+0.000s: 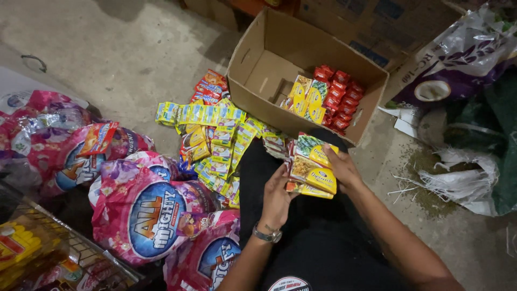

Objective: The person sorts and packs sachet strips into a cardboard box in a storage area.

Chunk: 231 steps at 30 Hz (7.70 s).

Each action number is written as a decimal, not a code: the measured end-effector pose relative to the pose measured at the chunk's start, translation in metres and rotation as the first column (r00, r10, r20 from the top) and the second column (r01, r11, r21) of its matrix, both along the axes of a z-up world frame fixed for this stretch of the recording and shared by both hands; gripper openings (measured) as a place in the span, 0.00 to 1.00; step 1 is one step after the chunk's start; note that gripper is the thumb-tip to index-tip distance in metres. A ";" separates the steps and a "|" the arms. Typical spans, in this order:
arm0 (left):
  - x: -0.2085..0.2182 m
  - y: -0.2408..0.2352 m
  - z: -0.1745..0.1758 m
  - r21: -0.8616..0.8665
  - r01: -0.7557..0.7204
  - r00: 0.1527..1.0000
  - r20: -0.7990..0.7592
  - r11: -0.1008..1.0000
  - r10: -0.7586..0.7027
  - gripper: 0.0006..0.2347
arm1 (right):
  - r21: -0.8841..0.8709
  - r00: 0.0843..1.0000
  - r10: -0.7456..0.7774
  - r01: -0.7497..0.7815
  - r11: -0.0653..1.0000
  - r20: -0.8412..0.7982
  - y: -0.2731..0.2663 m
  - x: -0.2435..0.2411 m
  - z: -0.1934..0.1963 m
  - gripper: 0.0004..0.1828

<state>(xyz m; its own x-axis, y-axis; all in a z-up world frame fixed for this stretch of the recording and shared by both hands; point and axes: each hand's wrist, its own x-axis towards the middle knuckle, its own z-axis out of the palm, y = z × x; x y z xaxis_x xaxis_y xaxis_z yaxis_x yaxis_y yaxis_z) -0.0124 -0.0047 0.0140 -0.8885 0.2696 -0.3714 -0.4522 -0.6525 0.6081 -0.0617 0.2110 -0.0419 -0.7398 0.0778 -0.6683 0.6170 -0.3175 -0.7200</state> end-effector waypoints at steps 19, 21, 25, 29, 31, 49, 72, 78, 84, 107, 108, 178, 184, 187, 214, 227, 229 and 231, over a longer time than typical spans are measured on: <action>0.004 0.005 0.018 -0.202 -0.085 0.987 -0.151 0.976 0.055 0.20 | -0.639 0.953 -0.107 -0.104 0.762 -0.284 0.054 0.028 -0.043 0.28; 0.005 0.005 0.018 -0.164 -0.102 0.982 -0.172 0.981 0.073 0.20 | -0.555 0.959 -0.104 -0.062 0.829 -0.262 0.048 0.026 -0.016 0.29; 0.001 0.004 0.029 -0.157 -0.108 0.983 -0.164 0.982 0.082 0.20 | -0.566 0.944 -0.037 -0.166 0.808 -0.329 0.044 0.020 0.006 0.32; -0.001 0.004 0.037 -0.126 -0.112 0.981 -0.174 0.986 0.089 0.22 | -0.444 0.939 -0.049 -0.114 0.889 -0.340 0.046 0.019 0.001 0.24; 0.000 0.005 0.034 -0.109 -0.115 0.978 -0.188 0.987 0.093 0.22 | -0.410 0.941 -0.021 -0.127 0.903 -0.338 0.043 0.018 0.006 0.23; 0.005 0.010 0.047 -0.309 -0.165 0.960 -0.268 0.937 0.080 0.24 | 0.252 0.807 0.379 -0.292 0.923 -0.453 0.025 0.022 0.047 0.20; 0.027 0.006 0.032 -0.546 -0.018 0.928 -0.320 0.837 -0.189 0.28 | 0.544 0.701 0.562 -0.291 0.787 -0.438 0.005 0.021 0.065 0.10; 0.025 0.010 0.023 -0.503 -0.061 0.952 -0.289 0.862 -0.102 0.25 | 0.525 0.805 0.534 -0.347 0.777 -0.258 0.009 0.014 0.060 0.11; 0.016 0.003 0.013 -0.459 -0.145 0.971 -0.237 0.877 0.037 0.25 | 0.458 0.629 0.703 -0.544 0.703 -0.332 0.014 0.008 0.087 0.20; -0.007 -0.003 0.011 -0.761 -0.141 0.874 -0.397 0.633 -0.282 0.09 | 0.151 0.859 0.388 -0.358 0.922 -0.334 0.003 0.016 0.062 0.12; -0.006 -0.001 0.010 -0.721 -0.184 0.857 -0.451 0.668 -0.250 0.08 | 0.146 0.861 0.390 -0.362 0.921 -0.327 0.003 0.016 0.063 0.11; -0.032 0.016 -0.018 -0.551 -0.362 0.916 -0.360 0.752 0.177 0.13 | 0.214 0.842 0.070 0.055 0.975 -0.534 -0.030 0.059 0.007 0.19; -0.030 0.022 -0.020 -0.465 -0.339 0.894 -0.431 0.818 0.126 0.09 | 0.432 0.727 0.171 0.188 0.882 -0.666 -0.036 0.046 0.033 0.08; -0.032 0.024 0.001 -0.506 -0.327 0.875 -0.482 0.798 0.053 0.07 | 0.298 0.868 0.003 0.168 0.940 -0.496 -0.038 0.042 0.039 0.08; -0.019 -0.003 -0.124 -0.197 0.060 0.979 0.201 0.979 -0.019 0.26 | -0.494 0.958 -0.235 0.127 0.860 -0.162 0.031 0.000 0.032 0.30; -0.051 -0.009 0.009 0.472 0.060 0.997 0.023 0.880 -0.080 0.25 | -0.512 0.983 0.174 -0.183 0.839 -0.065 -0.009 0.034 0.042 0.26; -0.057 -0.006 0.055 0.517 0.056 0.998 -0.025 0.854 -0.050 0.26 | -0.408 0.988 0.143 -0.153 0.900 -0.055 -0.009 0.026 0.052 0.24; -0.060 -0.005 0.064 0.554 0.083 0.992 -0.124 0.828 -0.016 0.29 | -0.330 0.993 0.108 -0.116 0.937 -0.042 -0.012 0.019 0.065 0.21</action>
<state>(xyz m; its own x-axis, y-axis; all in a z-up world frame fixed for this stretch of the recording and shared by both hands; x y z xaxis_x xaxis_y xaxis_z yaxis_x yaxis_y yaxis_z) -0.0724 -0.0094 0.0784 -0.8939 0.4458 -0.0465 -0.4458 -0.8737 0.1949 -0.0427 0.1991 0.0235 -0.7462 -0.2294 -0.6249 0.6471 -0.4704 -0.6000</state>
